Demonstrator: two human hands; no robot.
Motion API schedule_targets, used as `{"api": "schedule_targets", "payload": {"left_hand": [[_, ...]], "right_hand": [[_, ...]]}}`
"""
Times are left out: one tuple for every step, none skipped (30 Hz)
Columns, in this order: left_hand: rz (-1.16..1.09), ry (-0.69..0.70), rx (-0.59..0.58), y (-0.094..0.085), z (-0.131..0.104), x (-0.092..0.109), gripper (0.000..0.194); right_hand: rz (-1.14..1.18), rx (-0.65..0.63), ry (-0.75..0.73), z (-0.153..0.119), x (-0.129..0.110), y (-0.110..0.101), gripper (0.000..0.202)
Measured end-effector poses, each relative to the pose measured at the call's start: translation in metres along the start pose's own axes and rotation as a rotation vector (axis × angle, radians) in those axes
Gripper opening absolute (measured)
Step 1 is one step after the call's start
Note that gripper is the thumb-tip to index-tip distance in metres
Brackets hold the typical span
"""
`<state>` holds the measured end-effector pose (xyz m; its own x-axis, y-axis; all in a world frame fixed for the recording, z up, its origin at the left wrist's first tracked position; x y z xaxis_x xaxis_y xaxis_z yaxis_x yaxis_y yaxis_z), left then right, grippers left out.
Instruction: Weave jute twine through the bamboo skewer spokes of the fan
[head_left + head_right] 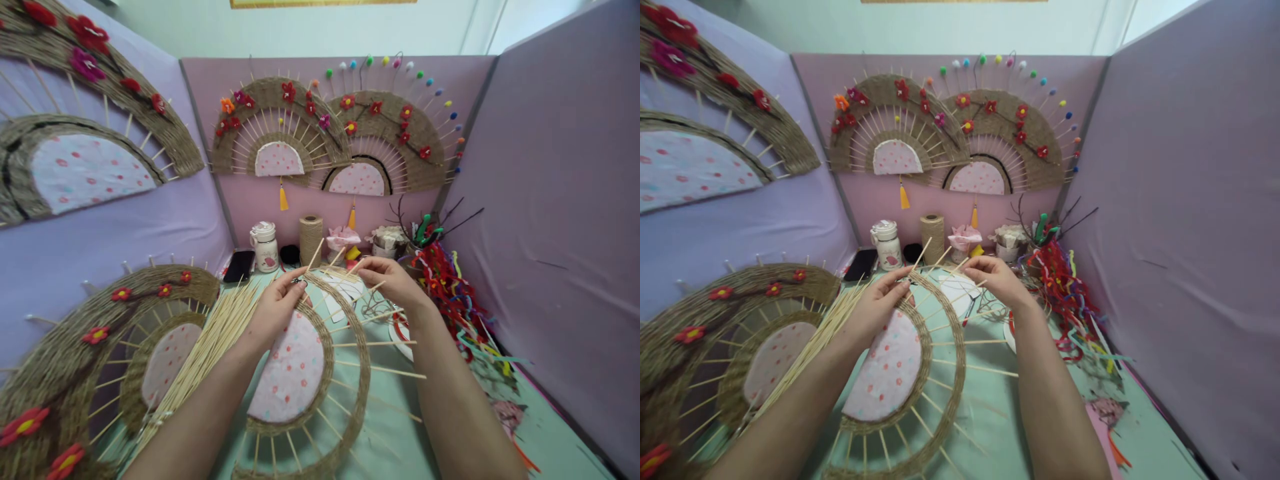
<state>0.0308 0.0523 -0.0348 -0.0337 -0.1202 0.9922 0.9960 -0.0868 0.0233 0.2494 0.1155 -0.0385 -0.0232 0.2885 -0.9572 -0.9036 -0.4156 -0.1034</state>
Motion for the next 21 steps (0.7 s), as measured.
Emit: {"api": "schedule_targets", "payload": {"left_hand": [[-0.01,0.001,0.02,-0.002,0.0,0.001,0.046],[-0.019,-0.003,0.038,-0.003,0.0,0.001,0.046],[-0.026,-0.01,0.053,-0.004,-0.001,0.001,0.046],[-0.032,-0.022,0.064,-0.005,-0.001,0.001,0.045],[-0.04,-0.038,0.067,-0.005,-0.001,0.001,0.043],[-0.053,-0.058,0.063,-0.004,-0.001,0.0,0.042],[-0.07,-0.081,0.051,-0.004,0.0,-0.001,0.042],[-0.089,-0.103,0.035,-0.003,0.0,-0.002,0.041],[-0.108,-0.122,0.017,-0.002,0.0,-0.003,0.04],[-0.124,-0.14,-0.005,-0.002,0.0,-0.003,0.038],[-0.132,-0.155,-0.026,-0.002,0.0,-0.003,0.036],[-0.132,-0.17,-0.048,-0.001,-0.001,-0.003,0.033],[-0.128,-0.187,-0.069,-0.001,-0.001,-0.003,0.032],[-0.123,-0.207,-0.089,-0.001,-0.002,-0.003,0.033],[-0.12,-0.226,-0.105,0.0,-0.002,-0.002,0.035],[-0.119,-0.24,-0.114,0.0,-0.003,-0.002,0.039],[-0.12,-0.248,-0.12,0.0,-0.003,-0.001,0.042],[-0.119,-0.248,-0.127,0.0,-0.003,0.0,0.044],[-0.115,-0.242,-0.137,0.0,-0.004,0.001,0.044],[-0.107,-0.234,-0.15,0.0,-0.004,0.002,0.043],[-0.101,-0.228,-0.165,0.001,-0.004,0.003,0.043]], "right_hand": [[-0.028,-0.08,0.023,-0.001,0.0,0.007,0.021],[-0.05,-0.17,0.045,-0.002,-0.001,0.014,0.021],[-0.064,-0.256,0.06,-0.003,-0.001,0.02,0.022],[-0.069,-0.323,0.068,-0.004,-0.003,0.026,0.023],[-0.067,-0.365,0.066,-0.005,-0.004,0.029,0.023],[-0.06,-0.378,0.058,-0.005,-0.005,0.031,0.023],[-0.056,-0.373,0.049,-0.005,-0.006,0.031,0.023],[-0.054,-0.365,0.045,-0.005,-0.006,0.031,0.022],[-0.053,-0.36,0.044,-0.004,-0.006,0.03,0.022],[-0.056,-0.362,0.05,-0.004,-0.004,0.03,0.023],[-0.064,-0.367,0.059,-0.003,-0.002,0.03,0.024],[-0.075,-0.374,0.067,-0.003,0.0,0.03,0.025],[-0.088,-0.381,0.072,-0.003,0.001,0.03,0.026],[-0.1,-0.388,0.075,-0.003,0.003,0.031,0.027],[-0.111,-0.396,0.076,-0.003,0.004,0.032,0.027],[-0.119,-0.4,0.078,-0.003,0.004,0.032,0.028],[-0.123,-0.402,0.082,-0.003,0.005,0.033,0.028],[-0.126,-0.403,0.091,-0.003,0.006,0.034,0.029],[-0.131,-0.408,0.1,-0.003,0.006,0.036,0.029],[-0.137,-0.416,0.105,-0.003,0.007,0.037,0.029],[-0.144,-0.422,0.106,-0.003,0.007,0.039,0.029]]}}
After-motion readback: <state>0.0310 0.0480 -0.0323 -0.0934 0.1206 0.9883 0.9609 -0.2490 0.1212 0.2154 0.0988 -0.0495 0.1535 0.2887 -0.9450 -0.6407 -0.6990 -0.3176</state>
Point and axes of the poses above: each hand's wrist, its own z-axis towards the middle knuckle, its own y-axis out of the palm, x = y × z, the point moved 6 cm from there along z, towards the middle knuckle, and after that the axes turned 2 degrees about -x, right-handed, at the moved point
